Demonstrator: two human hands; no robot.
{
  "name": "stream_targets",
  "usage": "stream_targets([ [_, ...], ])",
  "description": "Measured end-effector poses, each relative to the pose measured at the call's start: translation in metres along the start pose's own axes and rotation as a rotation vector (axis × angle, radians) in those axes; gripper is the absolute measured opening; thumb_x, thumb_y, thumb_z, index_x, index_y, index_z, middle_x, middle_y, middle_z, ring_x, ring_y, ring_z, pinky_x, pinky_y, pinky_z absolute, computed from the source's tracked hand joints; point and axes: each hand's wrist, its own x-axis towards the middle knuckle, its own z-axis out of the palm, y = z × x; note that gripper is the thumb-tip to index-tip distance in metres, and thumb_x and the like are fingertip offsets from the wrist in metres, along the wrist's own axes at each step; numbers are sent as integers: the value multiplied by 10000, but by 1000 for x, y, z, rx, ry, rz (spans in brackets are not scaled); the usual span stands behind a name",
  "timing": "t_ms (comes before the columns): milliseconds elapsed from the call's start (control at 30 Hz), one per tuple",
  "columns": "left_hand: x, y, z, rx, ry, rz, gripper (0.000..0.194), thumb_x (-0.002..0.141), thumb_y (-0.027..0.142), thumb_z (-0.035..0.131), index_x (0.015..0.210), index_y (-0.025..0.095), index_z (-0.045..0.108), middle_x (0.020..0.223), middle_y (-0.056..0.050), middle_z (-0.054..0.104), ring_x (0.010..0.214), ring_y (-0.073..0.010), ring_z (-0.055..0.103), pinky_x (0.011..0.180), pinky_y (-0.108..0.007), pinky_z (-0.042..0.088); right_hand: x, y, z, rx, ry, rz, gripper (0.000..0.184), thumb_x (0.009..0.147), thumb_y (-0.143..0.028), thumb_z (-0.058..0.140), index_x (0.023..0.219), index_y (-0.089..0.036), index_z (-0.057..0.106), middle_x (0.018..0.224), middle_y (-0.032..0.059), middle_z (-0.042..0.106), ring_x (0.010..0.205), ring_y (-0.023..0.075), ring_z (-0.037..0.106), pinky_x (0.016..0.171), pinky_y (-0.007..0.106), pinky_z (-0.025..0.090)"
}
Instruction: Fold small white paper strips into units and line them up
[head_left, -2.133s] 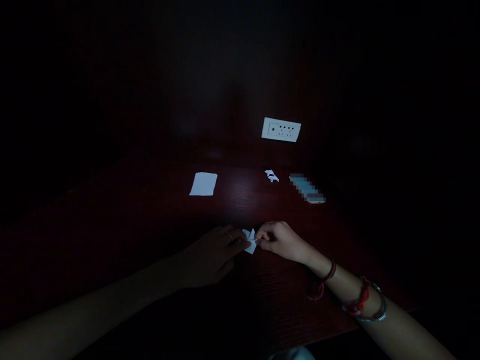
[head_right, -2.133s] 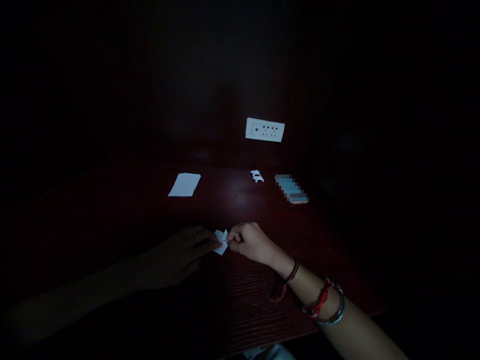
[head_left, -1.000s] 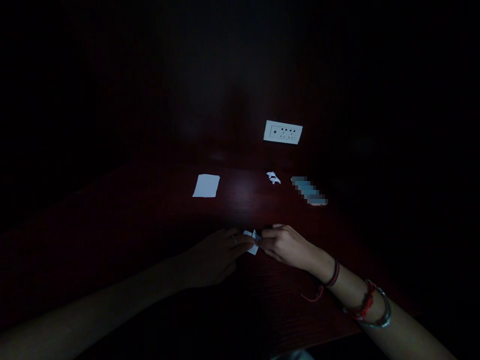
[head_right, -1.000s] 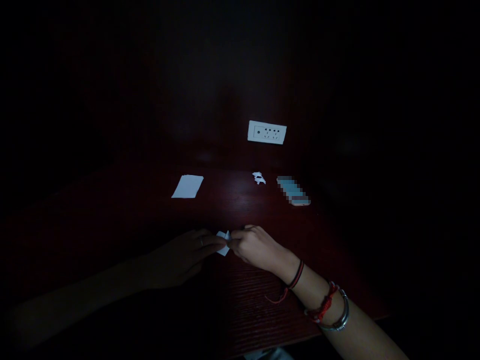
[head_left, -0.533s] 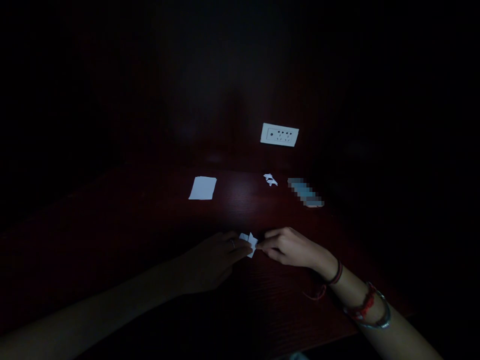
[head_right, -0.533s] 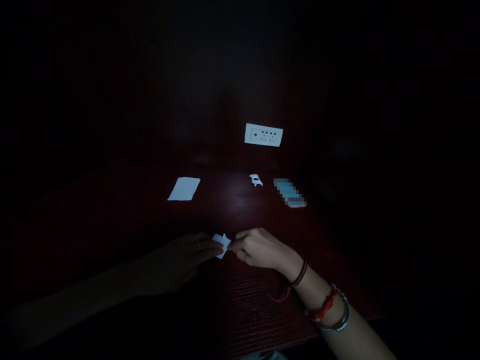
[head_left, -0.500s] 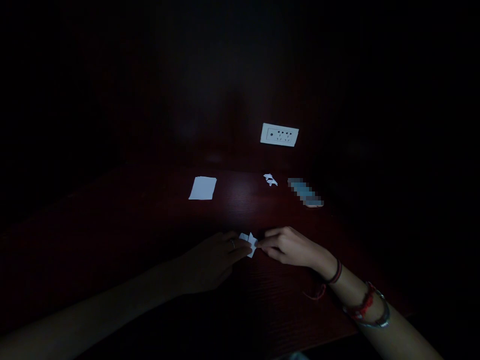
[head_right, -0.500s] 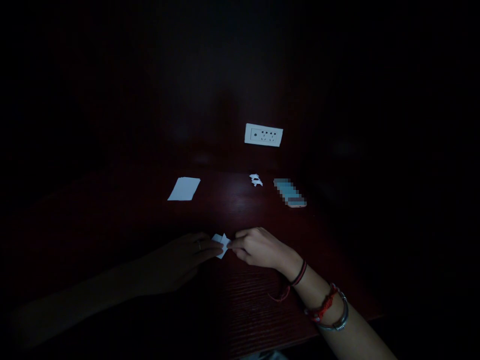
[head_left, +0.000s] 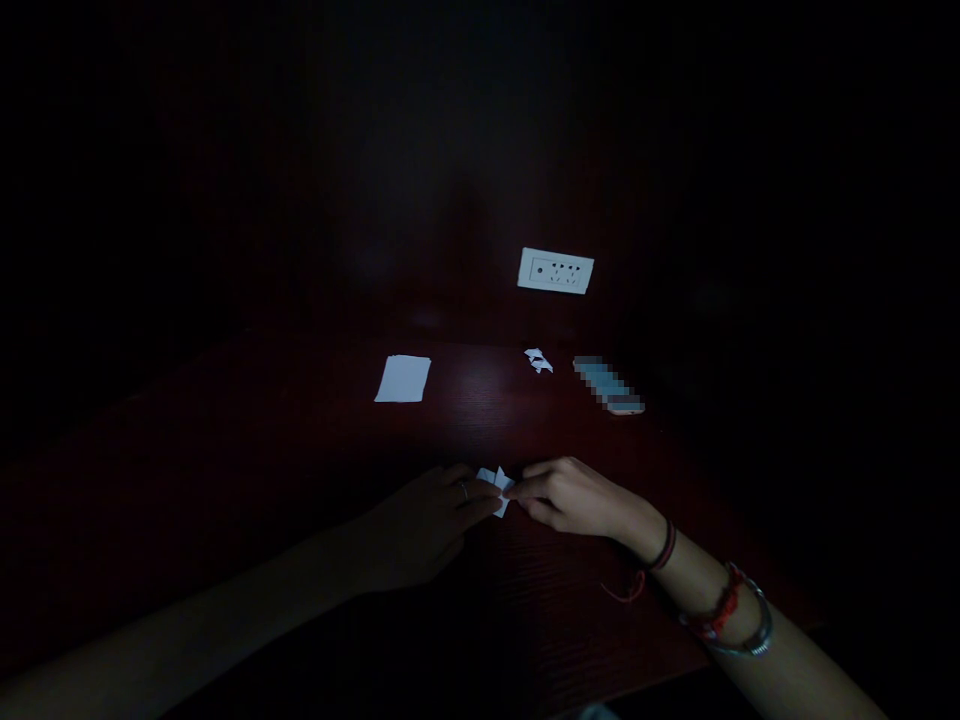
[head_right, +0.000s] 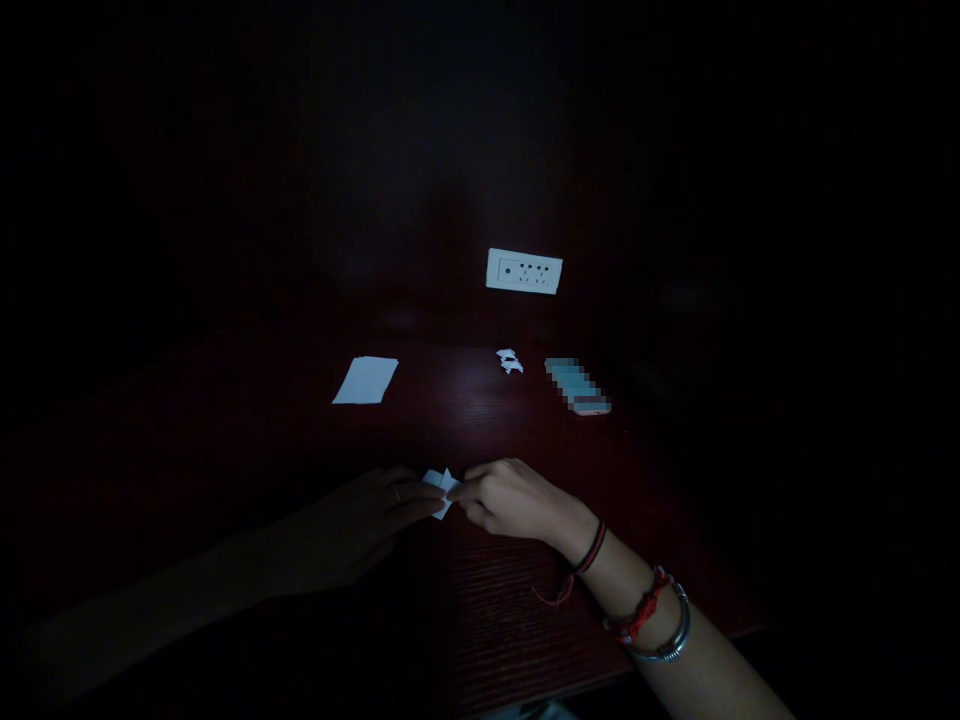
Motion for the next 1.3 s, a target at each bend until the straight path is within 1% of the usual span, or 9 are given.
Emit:
stream_targets([
  [200, 2, 2, 0, 60, -6, -28, 528, 725, 85, 456, 1229, 197, 348, 1226, -46, 417, 1066, -242, 373, 876, -376, 303, 0, 0, -2, 18, -10, -5, 262, 793, -123, 420, 974, -191, 596, 830, 26, 583, 712, 107, 528, 654, 206, 366],
  [333, 1, 2, -2, 41, -26, -17, 539, 720, 71, 445, 1233, 204, 343, 1237, -45, 409, 1059, -245, 380, 869, -390, 310, -1, 0, -3, 17, -9, -12, 242, 783, -123, 423, 928, -170, 611, 817, 30, 584, 708, 107, 528, 655, 206, 369],
  [467, -2, 3, 2, -20, 47, -27, 509, 724, 55, 423, 1205, 216, 376, 1242, -42, 390, 1083, -231, 374, 880, -388, 327, -4, 5, -1, -22, 50, 26, 226, 780, -131, 427, 899, -159, 616, 793, 27, 576, 665, 99, 518, 635, 202, 370],
  [600, -5, 8, 6, -107, 150, -100, 485, 720, 31, 401, 1179, 190, 395, 1214, -69, 371, 1045, -204, 411, 861, -348, 382, -6, 11, 2, -23, 138, 60, 251, 797, -139, 415, 977, -165, 589, 833, 30, 575, 693, 98, 521, 662, 203, 379],
  [767, -4, 11, 5, -113, 208, -166, 411, 739, 51, 403, 1138, 150, 408, 1163, -80, 385, 1021, -198, 420, 865, -339, 387, -8, 12, 3, 4, 157, 55, 274, 805, -142, 412, 1029, -177, 566, 848, 27, 575, 710, 102, 522, 681, 207, 387],
  [900, -3, 9, 5, -87, 220, -215, 346, 783, 117, 424, 1126, 155, 407, 1141, -78, 410, 997, -198, 434, 853, -343, 388, -8, 8, 0, 34, 158, 45, 294, 811, -155, 418, 1080, -181, 534, 874, 29, 569, 717, 99, 518, 679, 206, 389],
  [1000, -2, 8, 6, -80, 226, -223, 349, 797, 165, 448, 1141, 159, 387, 1157, -80, 416, 1030, -213, 414, 865, -366, 371, -7, 5, -2, 26, 133, 43, 297, 817, -192, 432, 1100, -188, 520, 828, 24, 555, 664, 91, 504, 641, 201, 389],
  [1133, -2, 7, 4, -99, 199, -232, 352, 806, 202, 466, 1146, 169, 381, 1136, -75, 453, 1017, -211, 428, 856, -369, 370, -5, 2, -4, 23, 94, 37, 275, 819, -233, 446, 1077, -194, 532, 820, 22, 540, 642, 85, 497, 610, 194, 380],
  [1300, -1, 6, 2, -103, 152, -235, 302, 815, 225, 471, 1110, 181, 424, 1095, -60, 492, 989, -207, 449, 835, -366, 373, -4, 2, -3, 16, 65, 20, 312, 815, -285, 463, 1115, -207, 500, 877, 24, 534, 707, 99, 517, 640, 200, 393],
])
